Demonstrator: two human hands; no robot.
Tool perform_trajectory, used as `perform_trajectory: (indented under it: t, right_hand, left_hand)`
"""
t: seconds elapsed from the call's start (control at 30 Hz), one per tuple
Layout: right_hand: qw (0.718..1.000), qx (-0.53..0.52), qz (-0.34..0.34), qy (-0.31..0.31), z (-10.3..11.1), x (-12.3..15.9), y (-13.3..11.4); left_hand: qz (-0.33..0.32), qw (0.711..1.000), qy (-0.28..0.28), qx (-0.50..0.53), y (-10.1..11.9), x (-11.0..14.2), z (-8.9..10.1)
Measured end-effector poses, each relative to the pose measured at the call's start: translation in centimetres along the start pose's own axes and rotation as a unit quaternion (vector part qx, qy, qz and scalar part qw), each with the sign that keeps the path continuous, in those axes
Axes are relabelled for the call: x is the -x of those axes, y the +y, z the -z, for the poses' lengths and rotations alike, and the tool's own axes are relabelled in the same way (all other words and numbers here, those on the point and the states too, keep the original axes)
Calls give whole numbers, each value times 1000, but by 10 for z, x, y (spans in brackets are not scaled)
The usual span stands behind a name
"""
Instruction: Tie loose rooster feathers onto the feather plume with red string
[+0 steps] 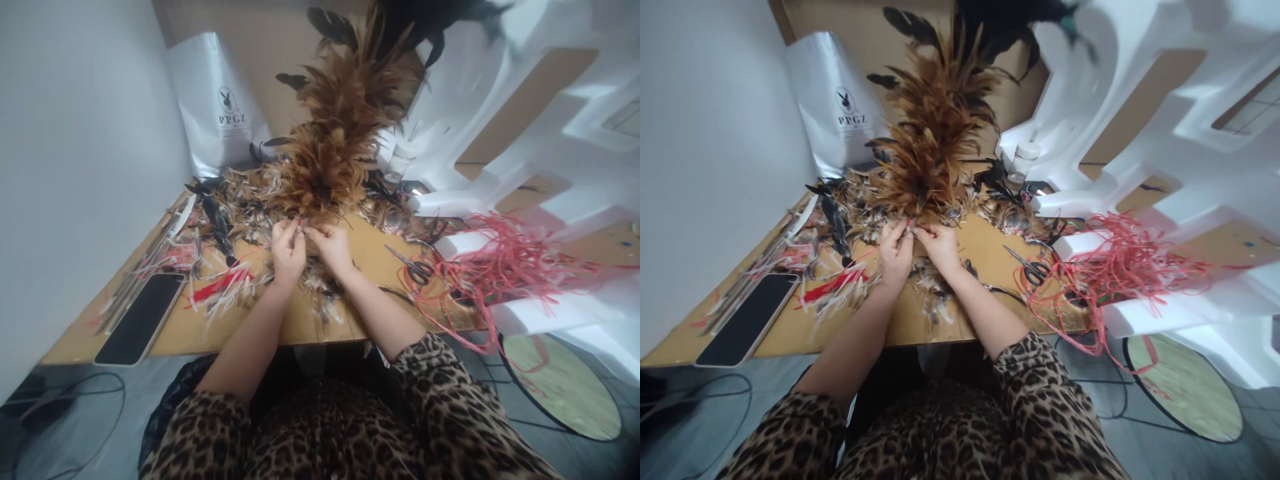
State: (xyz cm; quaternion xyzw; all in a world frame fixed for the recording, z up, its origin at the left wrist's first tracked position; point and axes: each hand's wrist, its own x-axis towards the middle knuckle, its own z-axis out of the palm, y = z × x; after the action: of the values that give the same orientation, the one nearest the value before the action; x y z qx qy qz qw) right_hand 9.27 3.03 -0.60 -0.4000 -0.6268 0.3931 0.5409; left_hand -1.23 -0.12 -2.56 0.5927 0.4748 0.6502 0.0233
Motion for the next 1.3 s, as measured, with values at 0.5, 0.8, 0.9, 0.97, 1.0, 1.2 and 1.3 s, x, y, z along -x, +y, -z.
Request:
perform_trajectory:
  t: [0.5,0.8,0.9,0.97,1.0,1.2,1.3]
  right_hand:
    - [957,-247,-138,-65,13,-6,15]
    - [944,-253,-167,-129,20,-6,14]
    - [959,-215,-140,-119,21,-7,13]
    - [974,-168,-107,-110,24,-9,12]
    - [980,-140,-90,-106,26,-10,12]
    - [995,-45,-40,-77,35,-12,8]
    - [996,-27,-34,-82,38,-11,5]
  left_hand:
    - [173,964,-60,194,14,4,-8]
    - [343,844,-103,400,18,-3,-9]
    - [344,852,-73,388,19,-4,-8]
    - [344,851,-65,392,19,-6,-7]
    - [344,850,-63,395,19,-6,-6]
    - [348,852,-55,386,18,-11,-1]
    - [370,834,-75,403,19,-12,1]
